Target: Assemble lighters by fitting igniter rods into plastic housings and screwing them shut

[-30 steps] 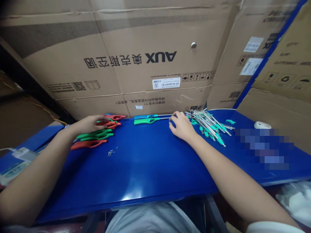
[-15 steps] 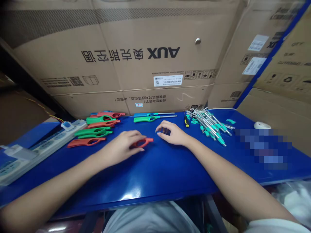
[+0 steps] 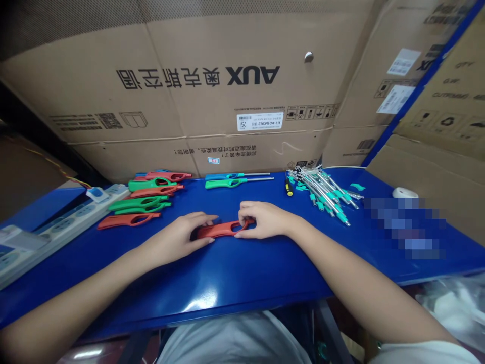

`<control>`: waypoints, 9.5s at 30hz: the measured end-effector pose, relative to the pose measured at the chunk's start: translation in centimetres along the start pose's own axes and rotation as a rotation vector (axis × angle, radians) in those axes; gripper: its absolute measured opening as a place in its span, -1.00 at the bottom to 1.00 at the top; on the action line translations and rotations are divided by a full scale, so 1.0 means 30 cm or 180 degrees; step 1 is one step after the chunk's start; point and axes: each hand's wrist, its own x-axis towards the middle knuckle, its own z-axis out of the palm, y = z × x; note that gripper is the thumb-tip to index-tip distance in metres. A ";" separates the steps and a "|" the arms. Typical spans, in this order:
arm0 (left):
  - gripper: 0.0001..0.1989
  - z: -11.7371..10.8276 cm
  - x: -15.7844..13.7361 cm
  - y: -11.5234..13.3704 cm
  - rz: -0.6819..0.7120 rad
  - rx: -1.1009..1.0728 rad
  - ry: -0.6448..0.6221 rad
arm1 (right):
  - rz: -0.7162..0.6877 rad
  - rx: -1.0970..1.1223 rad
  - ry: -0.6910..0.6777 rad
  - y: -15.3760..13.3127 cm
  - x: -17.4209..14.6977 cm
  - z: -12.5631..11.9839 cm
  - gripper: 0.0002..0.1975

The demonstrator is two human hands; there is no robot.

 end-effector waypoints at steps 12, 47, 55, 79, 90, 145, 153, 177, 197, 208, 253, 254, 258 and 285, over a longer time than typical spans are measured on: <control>-0.69 0.066 0.024 -0.049 0.0280 -0.0135 0.0429 | 0.0258 0.0060 -0.0152 0.016 -0.010 -0.016 -0.71; -0.64 0.057 -0.029 0.070 0.0837 0.0365 0.0349 | 0.2428 -0.1593 0.1787 0.210 -0.151 -0.267 -0.79; -0.81 0.065 -0.027 0.051 0.0746 0.0654 0.0144 | 0.3699 -0.1636 0.1382 0.354 -0.248 -0.310 -0.85; -0.78 0.016 -0.021 0.018 0.0495 0.0723 0.0128 | 0.3269 -0.1544 0.2241 0.332 -0.229 -0.303 -0.81; -0.79 0.018 -0.014 -0.011 0.0390 0.0643 0.0274 | 0.1320 -0.1275 0.2709 0.185 -0.092 -0.201 -0.82; -0.71 0.036 -0.007 -0.024 0.1165 -0.0104 0.1707 | 0.0483 0.0562 0.0449 0.019 -0.026 -0.063 -0.66; -0.82 0.029 -0.005 -0.017 0.1106 -0.0068 0.1756 | 0.0439 0.0617 0.0031 0.021 -0.036 -0.074 -0.72; -0.83 0.077 0.029 -0.050 0.0664 -0.0025 0.0976 | 0.0737 0.0152 -0.0386 0.018 -0.045 -0.100 -0.79; -0.88 0.101 0.035 -0.063 0.0746 -0.0004 0.1160 | 0.0360 -0.1128 -0.0554 -0.036 -0.035 -0.082 -0.83; -0.88 0.101 0.031 -0.063 0.0775 -0.0038 0.1108 | 0.0336 -0.0398 0.0036 -0.055 0.000 0.016 -0.85; -0.81 0.077 0.011 -0.022 0.0434 0.0088 0.0818 | 0.0129 0.0639 -0.0128 -0.021 0.015 0.024 -0.84; -0.79 0.074 0.007 -0.017 0.0414 0.0226 0.0745 | 0.0121 0.0654 -0.0097 -0.019 0.016 0.027 -0.83; -0.74 0.064 -0.012 0.017 0.0327 0.0861 0.0493 | 0.0097 0.0654 0.0044 -0.006 0.018 0.037 -0.82; -0.66 0.104 -0.009 0.015 0.0189 -0.0364 0.0585 | 0.0134 -0.0274 0.0114 -0.006 0.015 0.046 -0.85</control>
